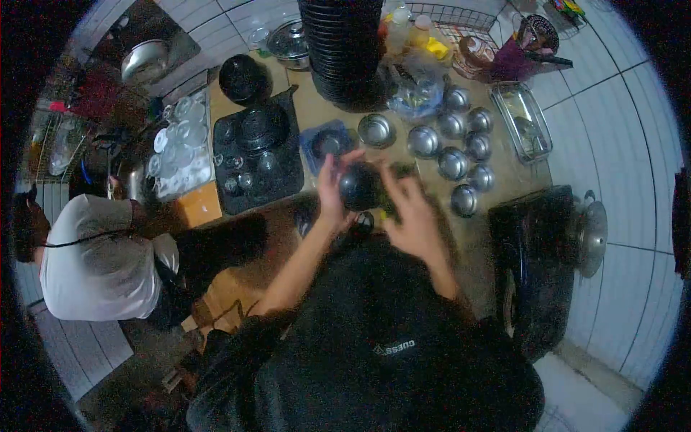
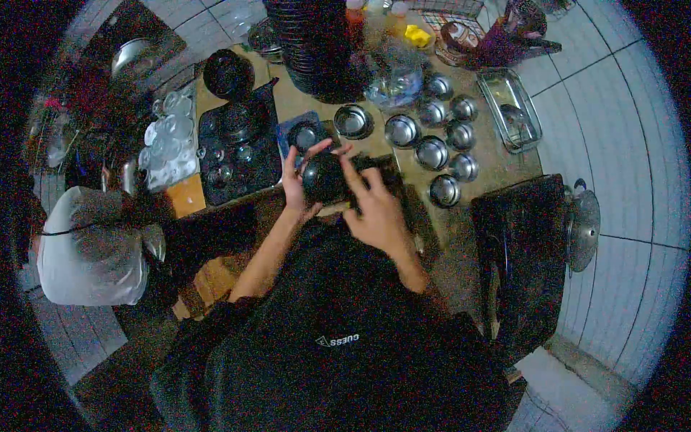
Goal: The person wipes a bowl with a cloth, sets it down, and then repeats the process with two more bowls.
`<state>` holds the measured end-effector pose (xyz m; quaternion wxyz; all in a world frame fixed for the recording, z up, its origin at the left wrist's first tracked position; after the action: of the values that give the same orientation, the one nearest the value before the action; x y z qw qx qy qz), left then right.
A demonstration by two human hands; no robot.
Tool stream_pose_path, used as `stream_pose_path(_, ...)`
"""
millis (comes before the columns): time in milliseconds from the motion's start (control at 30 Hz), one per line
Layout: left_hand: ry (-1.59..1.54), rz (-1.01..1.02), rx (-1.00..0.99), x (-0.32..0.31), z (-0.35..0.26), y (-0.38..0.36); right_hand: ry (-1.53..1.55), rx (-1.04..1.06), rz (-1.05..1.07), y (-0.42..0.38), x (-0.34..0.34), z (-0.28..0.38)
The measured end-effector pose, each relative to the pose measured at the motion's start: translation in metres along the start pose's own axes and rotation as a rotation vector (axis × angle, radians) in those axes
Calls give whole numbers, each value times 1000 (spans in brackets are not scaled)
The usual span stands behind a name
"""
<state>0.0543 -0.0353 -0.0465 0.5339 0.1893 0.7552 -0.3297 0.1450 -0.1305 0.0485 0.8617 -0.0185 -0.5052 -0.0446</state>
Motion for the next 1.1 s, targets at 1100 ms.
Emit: stream_pose_path(1100, 162, -177, -29, 14, -64, 13, 7, 4, -106, 57, -61, 25)
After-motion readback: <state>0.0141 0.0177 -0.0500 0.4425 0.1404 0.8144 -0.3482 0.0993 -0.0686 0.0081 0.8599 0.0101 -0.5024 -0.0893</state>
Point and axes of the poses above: each hand's wrist, its own y-axis towards the middle knuckle, its own x-axis out of the back of the hand, z = x × y, the point moved 7 cm from there along y, towards the middle knuckle, and after that the axes turned 14 degrees about -y, right-handed, at the moved point
